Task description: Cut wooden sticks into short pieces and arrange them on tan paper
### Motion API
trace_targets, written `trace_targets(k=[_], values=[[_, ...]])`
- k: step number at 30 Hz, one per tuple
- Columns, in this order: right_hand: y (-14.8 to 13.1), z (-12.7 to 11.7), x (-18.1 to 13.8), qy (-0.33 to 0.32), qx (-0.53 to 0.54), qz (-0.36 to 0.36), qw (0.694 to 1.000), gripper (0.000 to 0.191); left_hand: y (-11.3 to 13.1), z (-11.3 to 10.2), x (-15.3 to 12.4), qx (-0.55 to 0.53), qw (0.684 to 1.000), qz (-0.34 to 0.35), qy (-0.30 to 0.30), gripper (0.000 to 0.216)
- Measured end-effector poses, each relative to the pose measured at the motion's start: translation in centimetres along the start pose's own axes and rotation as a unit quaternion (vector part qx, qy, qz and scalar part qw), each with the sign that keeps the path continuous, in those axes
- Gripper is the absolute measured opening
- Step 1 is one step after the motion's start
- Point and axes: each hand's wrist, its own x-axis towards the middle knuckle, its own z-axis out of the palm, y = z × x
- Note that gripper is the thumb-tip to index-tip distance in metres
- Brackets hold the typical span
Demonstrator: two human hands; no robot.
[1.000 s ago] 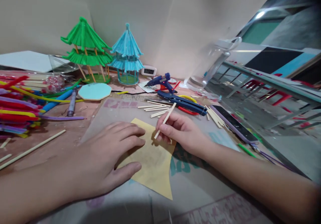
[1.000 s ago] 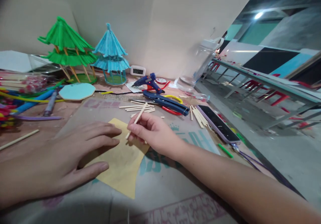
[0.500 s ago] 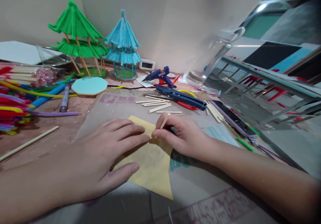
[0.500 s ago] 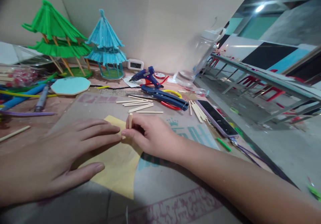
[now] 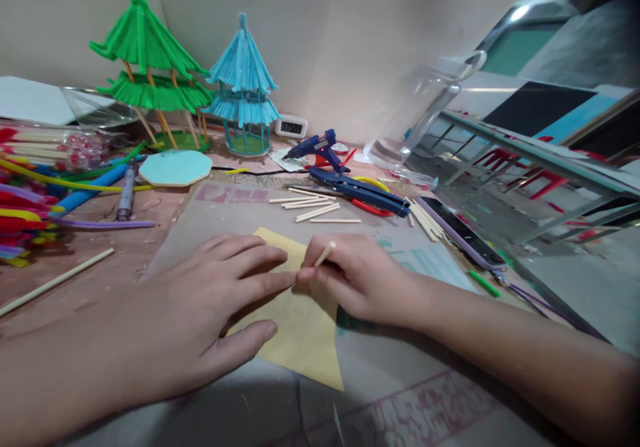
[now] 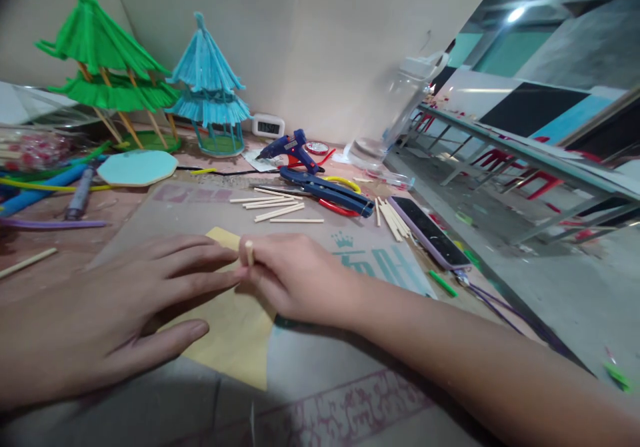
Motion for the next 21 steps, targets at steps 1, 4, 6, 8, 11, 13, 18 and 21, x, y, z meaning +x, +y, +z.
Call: trace_targets(k=[1, 4, 6, 8, 11, 13, 18, 21], values=[[-0.07, 0.01, 0.01, 0.013, -0.006, 0.008, 1.0, 0.016, -0.01, 0.03, -0.02, -0.002, 1.0, -0.004, 0.0, 0.045], [-0.17, 0.0, -0.03, 0.006, 0.003, 0.01, 1.0, 0.016, -0.05, 0.05, -0.03, 0.0, 1.0, -0.007, -0.011, 0.045], [-0.2, -0.02, -0.08, -0.031, 0.024, 0.001, 0.999, 0.016, -0.06, -0.01, 0.02, 0.002, 1.0, -0.005, -0.016, 0.045], [-0.23, -0.03, -0.12, 0.01, 0.0, 0.003, 1.0, 0.016, -0.05, -0.06, 0.04, 0.0, 1.0, -0.008, -0.016, 0.045], [-0.37, 0.0, -0.15, -0.007, -0.007, -0.016, 1.0, 0.016, -0.03, -0.05, -0.04, -0.011, 1.0, -0.013, -0.02, 0.042], [-0.48, 0.02, -0.15, -0.028, 0.009, -0.026, 0.999, 0.015, -0.04, 0.03, -0.15, -0.018, 0.999, -0.02, -0.02, 0.043], [-0.7, -0.06, -0.21, -0.022, -0.019, -0.029, 0.999, 0.014, -0.04, 0.14, -0.16, -0.033, 0.999, -0.023, -0.019, 0.042], [-0.86, -0.1, -0.3, -0.025, -0.016, -0.023, 0.999, 0.014, 0.01, 0.1, -0.03, -0.038, 0.999, -0.019, -0.018, 0.041]])
